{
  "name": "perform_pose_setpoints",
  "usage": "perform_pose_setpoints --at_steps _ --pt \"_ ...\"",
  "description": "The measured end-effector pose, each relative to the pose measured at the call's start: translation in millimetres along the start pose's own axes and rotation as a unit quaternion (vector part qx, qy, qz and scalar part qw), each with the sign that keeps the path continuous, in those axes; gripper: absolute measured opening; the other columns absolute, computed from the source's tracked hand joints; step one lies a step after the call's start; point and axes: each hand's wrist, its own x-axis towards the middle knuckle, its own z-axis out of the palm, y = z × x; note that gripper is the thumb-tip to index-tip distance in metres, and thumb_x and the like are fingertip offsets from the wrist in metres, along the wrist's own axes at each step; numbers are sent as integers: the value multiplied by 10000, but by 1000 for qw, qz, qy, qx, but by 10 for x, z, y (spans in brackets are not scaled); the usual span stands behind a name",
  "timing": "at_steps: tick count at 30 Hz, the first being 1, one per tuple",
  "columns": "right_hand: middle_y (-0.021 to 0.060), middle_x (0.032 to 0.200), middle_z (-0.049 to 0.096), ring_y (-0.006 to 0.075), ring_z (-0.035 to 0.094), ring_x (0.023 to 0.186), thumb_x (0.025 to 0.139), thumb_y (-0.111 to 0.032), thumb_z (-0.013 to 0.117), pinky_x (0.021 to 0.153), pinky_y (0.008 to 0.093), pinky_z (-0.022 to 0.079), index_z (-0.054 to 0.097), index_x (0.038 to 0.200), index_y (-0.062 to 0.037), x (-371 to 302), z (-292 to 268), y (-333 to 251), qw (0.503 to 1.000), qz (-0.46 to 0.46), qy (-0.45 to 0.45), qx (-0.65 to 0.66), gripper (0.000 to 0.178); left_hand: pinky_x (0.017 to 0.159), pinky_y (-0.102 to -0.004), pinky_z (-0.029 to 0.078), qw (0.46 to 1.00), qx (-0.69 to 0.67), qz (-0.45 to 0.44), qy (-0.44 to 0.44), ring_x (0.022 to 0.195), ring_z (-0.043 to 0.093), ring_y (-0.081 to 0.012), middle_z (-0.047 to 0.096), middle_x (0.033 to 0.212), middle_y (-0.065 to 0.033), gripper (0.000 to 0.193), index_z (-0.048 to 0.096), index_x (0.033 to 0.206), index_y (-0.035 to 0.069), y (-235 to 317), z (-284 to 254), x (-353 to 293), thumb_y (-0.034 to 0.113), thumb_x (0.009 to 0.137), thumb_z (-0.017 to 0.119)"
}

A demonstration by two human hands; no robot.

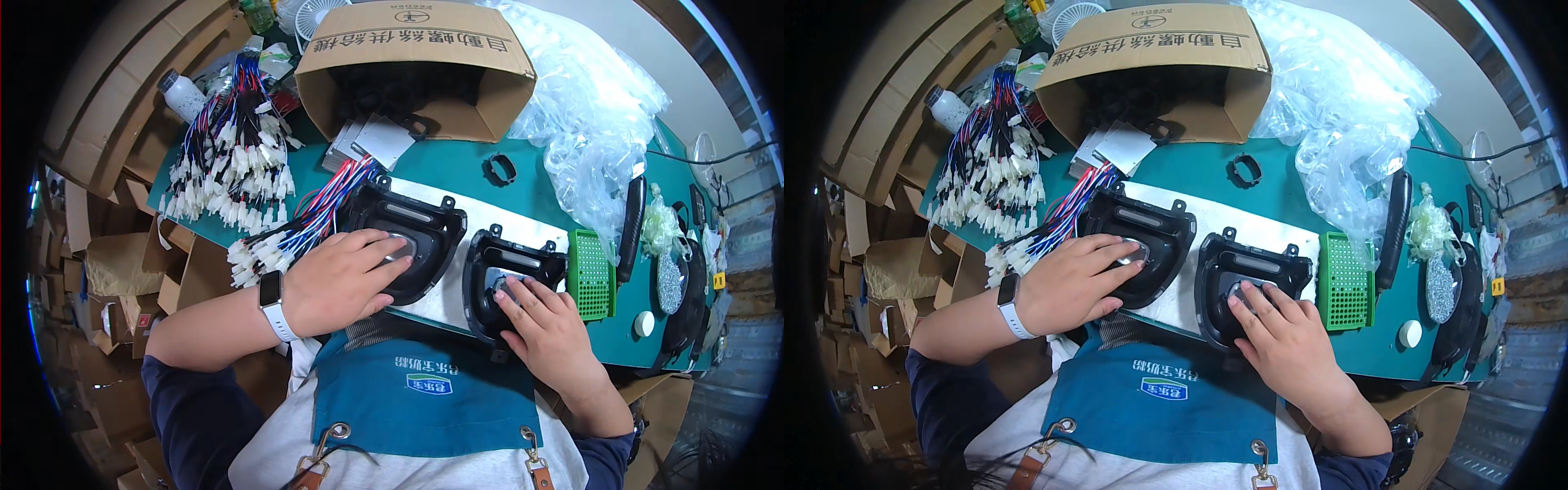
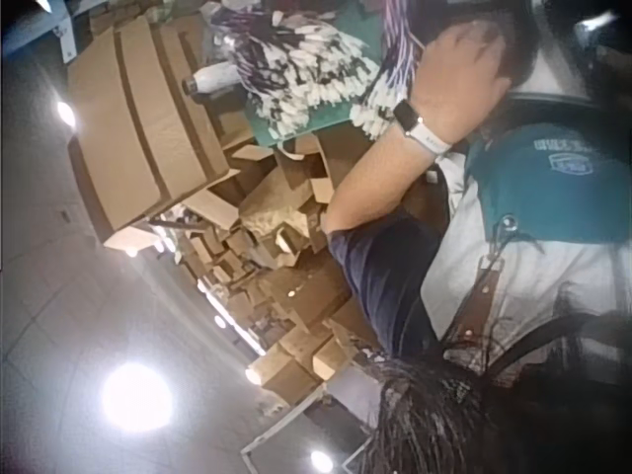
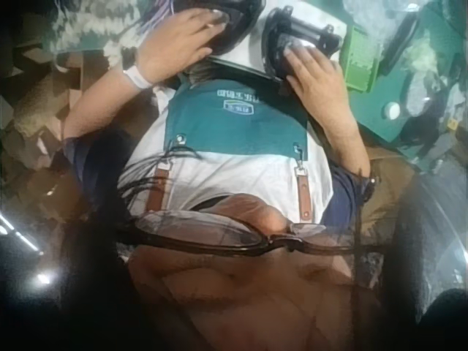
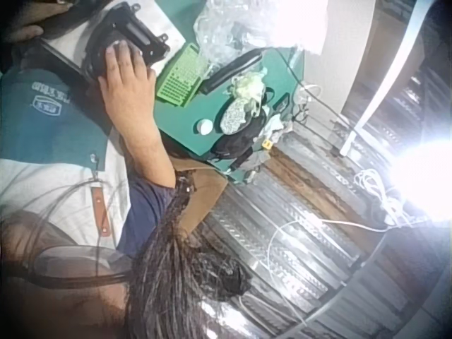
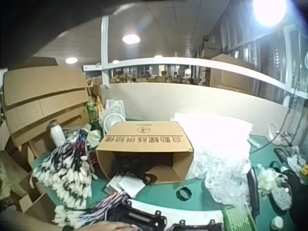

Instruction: The person takes black light housings from a box, installs lenses and inner brackets into them, unwraps a pack of LED board units, places them onto the housings, and secures them using an electric screwdriver.

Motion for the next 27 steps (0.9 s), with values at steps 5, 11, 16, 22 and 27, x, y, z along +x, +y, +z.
perform_pose_setpoints --at_steps 5,11,16,22,27 --pt "88 1217 568 270 555 1029 727 -148 710 807 381 433 582 1181 -98 31 66 66 997 -26 68 41 475 944 -382 400 1000 -14 1 19 1175 462 -288 475 1302 -135 493 551 1209 73 20 -53 11 256 770 682" --pt "84 1072 590 265 559 916 692 -55 711 794 373 463 629 1074 -75 222 133 168 985 9 109 134 392 957 -419 397 999 -29 -25 25 1181 461 -345 452 1326 -172 548 537 1222 76 80 -195 58 218 730 732" --pt "86 1013 581 260 564 924 687 -48 719 817 359 474 656 1021 -56 255 81 164 986 -22 104 126 340 966 -424 389 999 -29 -22 18 1181 462 -346 460 1318 -161 536 540 1203 74 55 -237 80 228 727 734" --pt "116 1177 565 275 568 1002 711 -79 713 851 360 483 660 1045 -50 124 97 104 991 -25 83 98 340 973 -429 381 997 -3 -6 79 1155 483 -333 506 1266 -158 470 563 1155 64 -121 -373 243 235 742 708" --pt "125 1148 588 277 585 994 720 -96 710 849 365 490 661 987 -47 206 -115 211 989 -32 82 121 276 891 -403 437 992 56 -43 107 1002 556 -308 605 1022 -129 264 605 999 52 -763 -423 835 217 795 639"
